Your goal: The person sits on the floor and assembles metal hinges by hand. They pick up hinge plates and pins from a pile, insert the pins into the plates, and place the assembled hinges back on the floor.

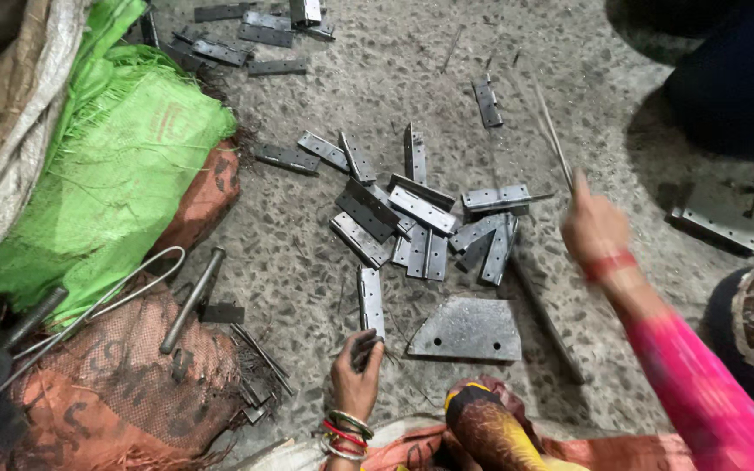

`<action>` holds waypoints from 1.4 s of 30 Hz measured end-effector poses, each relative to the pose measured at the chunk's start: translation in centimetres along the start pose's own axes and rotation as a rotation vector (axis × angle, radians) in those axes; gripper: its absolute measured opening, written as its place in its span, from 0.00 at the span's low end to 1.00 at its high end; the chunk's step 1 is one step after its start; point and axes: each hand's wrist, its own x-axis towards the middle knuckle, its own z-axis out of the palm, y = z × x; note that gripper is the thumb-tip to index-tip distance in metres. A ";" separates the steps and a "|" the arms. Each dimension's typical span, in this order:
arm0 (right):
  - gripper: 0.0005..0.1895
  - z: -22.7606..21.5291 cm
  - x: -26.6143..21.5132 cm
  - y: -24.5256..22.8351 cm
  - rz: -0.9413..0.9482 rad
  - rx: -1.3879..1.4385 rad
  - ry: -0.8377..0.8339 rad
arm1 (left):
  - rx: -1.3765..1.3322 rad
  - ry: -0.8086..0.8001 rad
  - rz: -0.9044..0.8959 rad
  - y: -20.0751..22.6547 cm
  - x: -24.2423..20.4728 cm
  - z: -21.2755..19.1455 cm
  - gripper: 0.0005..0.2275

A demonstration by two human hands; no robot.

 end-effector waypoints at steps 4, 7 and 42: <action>0.16 5.1 5.8 -3.9 0.024 -0.087 -0.064 | 0.004 -0.001 -0.034 0.3 -0.2 -0.3 0.13; 0.33 3.4 -2.7 -6.4 -0.159 0.004 -0.178 | 0.011 0.001 -0.021 0.6 0.4 -0.3 0.13; 0.37 -1.9 -1.7 -17.3 -0.386 0.035 -0.252 | 0.049 0.042 0.066 1.6 -0.5 0.0 0.12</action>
